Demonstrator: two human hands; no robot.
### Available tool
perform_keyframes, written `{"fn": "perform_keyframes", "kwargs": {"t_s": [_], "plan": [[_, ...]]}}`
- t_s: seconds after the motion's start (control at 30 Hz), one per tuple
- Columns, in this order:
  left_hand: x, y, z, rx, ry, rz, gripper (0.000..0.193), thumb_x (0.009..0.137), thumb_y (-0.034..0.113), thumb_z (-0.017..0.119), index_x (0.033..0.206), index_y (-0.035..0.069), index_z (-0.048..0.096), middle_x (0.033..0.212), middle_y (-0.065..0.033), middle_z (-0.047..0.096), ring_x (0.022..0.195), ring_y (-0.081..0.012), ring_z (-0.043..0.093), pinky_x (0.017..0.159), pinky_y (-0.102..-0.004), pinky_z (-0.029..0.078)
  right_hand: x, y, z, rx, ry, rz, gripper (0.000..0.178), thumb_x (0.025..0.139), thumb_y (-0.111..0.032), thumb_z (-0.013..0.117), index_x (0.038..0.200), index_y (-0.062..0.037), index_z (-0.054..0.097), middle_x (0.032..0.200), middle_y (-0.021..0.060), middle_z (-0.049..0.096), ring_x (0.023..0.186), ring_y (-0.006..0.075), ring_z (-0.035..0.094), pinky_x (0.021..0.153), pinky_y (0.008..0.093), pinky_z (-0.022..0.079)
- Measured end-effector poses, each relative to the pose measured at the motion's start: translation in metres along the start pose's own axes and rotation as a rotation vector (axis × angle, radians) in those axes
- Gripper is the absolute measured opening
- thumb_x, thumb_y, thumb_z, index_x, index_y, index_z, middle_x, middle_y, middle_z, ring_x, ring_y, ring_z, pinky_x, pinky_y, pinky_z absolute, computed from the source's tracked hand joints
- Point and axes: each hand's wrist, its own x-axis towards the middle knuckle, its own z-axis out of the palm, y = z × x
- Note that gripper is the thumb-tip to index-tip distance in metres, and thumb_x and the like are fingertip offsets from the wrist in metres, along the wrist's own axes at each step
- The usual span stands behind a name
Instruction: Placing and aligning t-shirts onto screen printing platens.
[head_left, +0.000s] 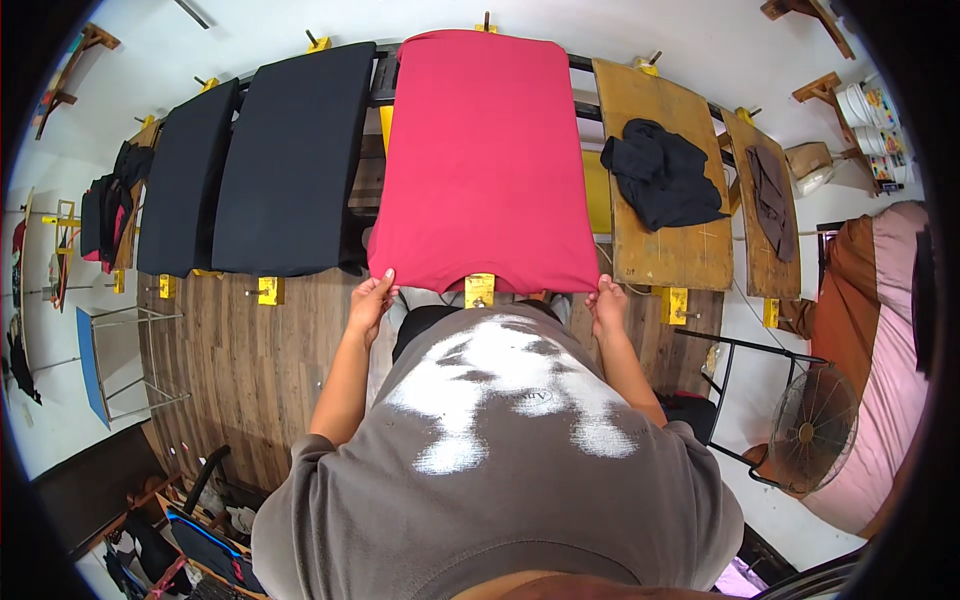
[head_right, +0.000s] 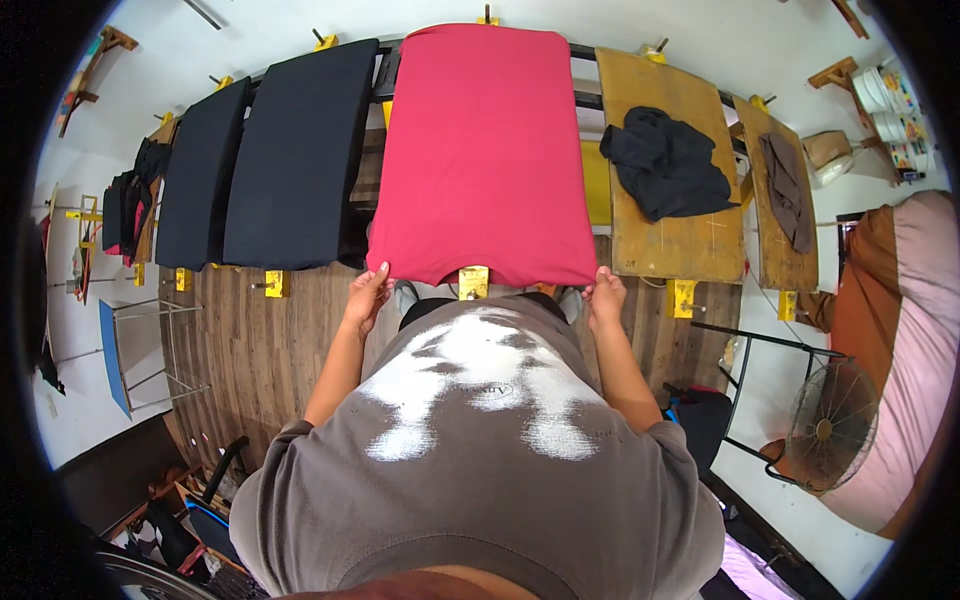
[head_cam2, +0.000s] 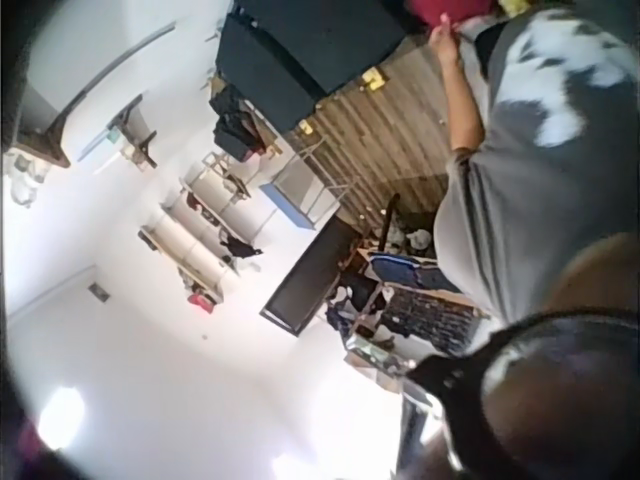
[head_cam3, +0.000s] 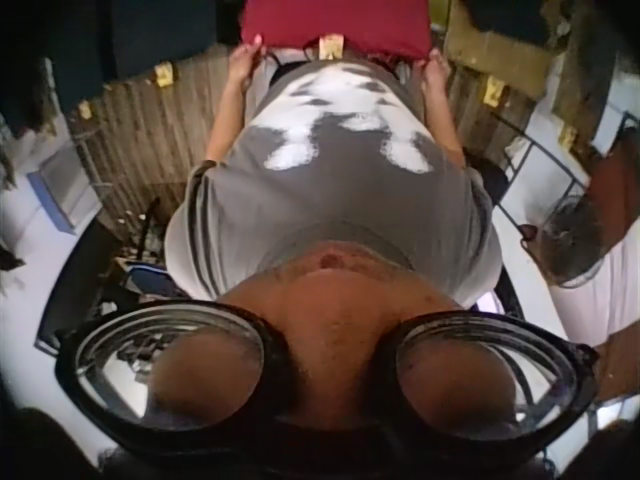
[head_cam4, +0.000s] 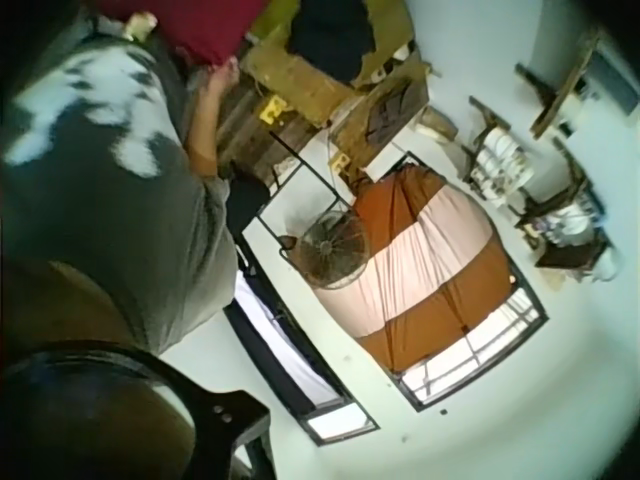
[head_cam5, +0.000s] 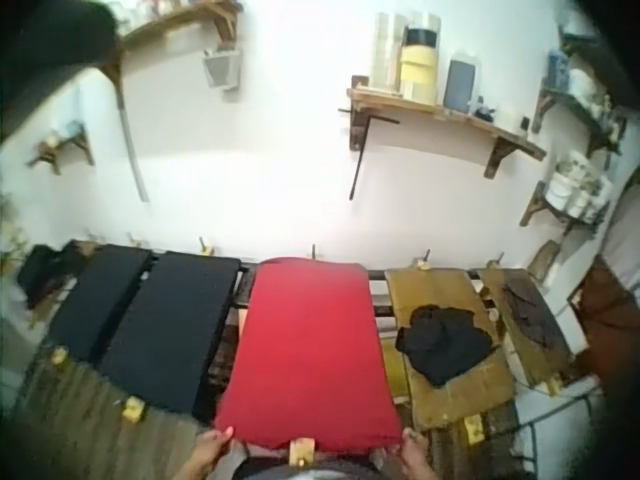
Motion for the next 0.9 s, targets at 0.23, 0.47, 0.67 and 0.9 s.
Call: {"fn": "perform_keyframes", "kwargs": {"t_s": [0.23,0.47,0.67,0.9], "plan": [[0.013,-0.003,0.002,-0.165,0.021,-0.197,0.04,0.087,0.051,0.077,0.107,0.018,0.068,0.106,0.0009,0.068,0.094,-0.0092,0.061,0.082,-0.0266,0.046,-0.003,-0.003,0.014,0.095,-0.006,0.385,0.046,0.098,-0.051,0.06,0.117,-0.0096,0.057,0.105,0.0072,0.062,0.082,0.0198,0.062,0.074,0.0385,0.053],[0.043,-0.019,-0.012,-0.463,-0.088,-0.151,0.061,0.086,0.064,0.069,0.12,0.014,0.061,0.112,-0.0002,0.062,0.099,-0.014,0.058,0.089,-0.0328,0.047,0.004,-0.002,0.039,0.146,-0.339,0.627,0.052,0.097,-0.061,0.054,0.116,-0.0122,0.059,0.115,0.0085,0.063,0.09,0.0209,0.062,0.083,0.0396,0.048],[0.061,-0.041,-0.024,-0.543,0.017,-0.129,0.041,0.096,0.058,0.059,0.103,0.017,0.059,0.085,0.0063,0.057,0.091,-0.0128,0.055,0.088,-0.0331,0.046,0.012,0.002,0.04,0.11,-0.191,0.332,0.03,0.101,-0.047,0.057,0.106,-0.0184,0.064,0.093,-0.002,0.069,0.084,0.0136,0.062,0.072,0.0341,0.047],[0.057,-0.035,-0.023,-0.57,0.141,-0.023,0.046,0.107,0.049,0.039,0.121,0.009,0.056,0.108,-0.0065,0.062,0.094,-0.0214,0.059,0.094,-0.0408,0.05,0.002,-0.005,0.017,-0.139,-0.144,0.192,0.036,0.099,-0.048,0.062,0.105,-0.0122,0.063,0.084,-0.0002,0.069,0.067,0.0127,0.065,0.057,0.0285,0.047]]}}
